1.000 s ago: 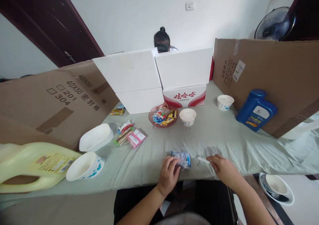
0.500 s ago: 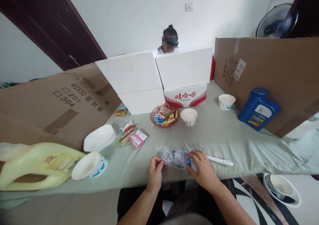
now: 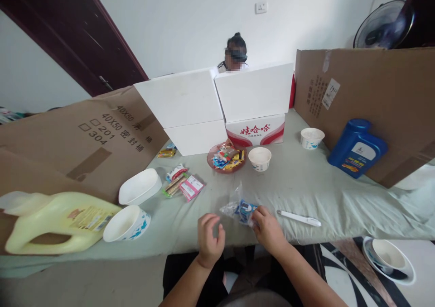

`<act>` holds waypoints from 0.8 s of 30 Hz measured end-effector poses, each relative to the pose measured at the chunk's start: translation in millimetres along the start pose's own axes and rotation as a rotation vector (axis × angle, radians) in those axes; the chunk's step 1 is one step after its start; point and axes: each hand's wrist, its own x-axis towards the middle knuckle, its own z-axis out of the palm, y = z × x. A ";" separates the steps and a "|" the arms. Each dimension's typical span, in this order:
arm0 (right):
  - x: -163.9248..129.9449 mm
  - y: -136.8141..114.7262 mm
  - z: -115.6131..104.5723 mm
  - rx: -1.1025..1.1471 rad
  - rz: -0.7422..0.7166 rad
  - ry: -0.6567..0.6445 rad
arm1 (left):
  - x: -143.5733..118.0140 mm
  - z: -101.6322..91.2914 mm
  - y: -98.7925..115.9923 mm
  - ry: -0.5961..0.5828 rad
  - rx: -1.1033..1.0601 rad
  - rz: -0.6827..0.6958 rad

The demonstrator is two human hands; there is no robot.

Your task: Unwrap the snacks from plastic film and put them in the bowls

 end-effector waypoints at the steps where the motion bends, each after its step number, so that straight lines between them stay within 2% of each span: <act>1: 0.2 -1.8 0.4 0.020 -0.036 0.001 | 3.1 1.1 4.7 -0.083 -0.012 0.092; 2: 0.8 -3.7 0.5 0.043 -0.075 0.001 | 5.4 3.3 8.3 -0.177 -0.015 0.142; 4: 2.3 -5.9 -0.4 0.101 -0.130 0.007 | 6.9 10.0 11.0 -0.323 0.026 0.132; 6: 2.8 -3.0 -2.7 0.146 -0.091 0.060 | 3.2 16.6 7.5 -0.372 0.085 0.066; 9: -1.6 14.2 -8.2 0.189 0.114 0.206 | -7.1 19.3 -1.0 -0.412 0.123 0.022; 13: -14.0 50.6 -18.5 0.227 0.407 0.342 | -14.6 8.8 0.5 -0.475 0.152 0.076; 16: -20.6 66.5 -29.3 0.205 0.501 0.502 | -12.4 0.1 9.7 -0.530 0.085 0.127; 18: -22.3 61.7 -36.6 0.102 0.443 0.640 | -9.1 -2.3 13.8 -0.566 0.006 0.136; 20: -22.0 43.5 -41.4 -0.002 0.286 0.685 | -4.8 -1.0 14.0 -0.565 -0.070 0.088; 22: -20.2 16.5 -41.1 0.003 0.071 0.550 | 0.4 3.6 10.6 -0.528 -0.119 0.020; 24: -18.1 -10.9 -34.9 0.061 -0.120 0.256 | 6.2 10.1 5.6 -0.511 -0.135 -0.003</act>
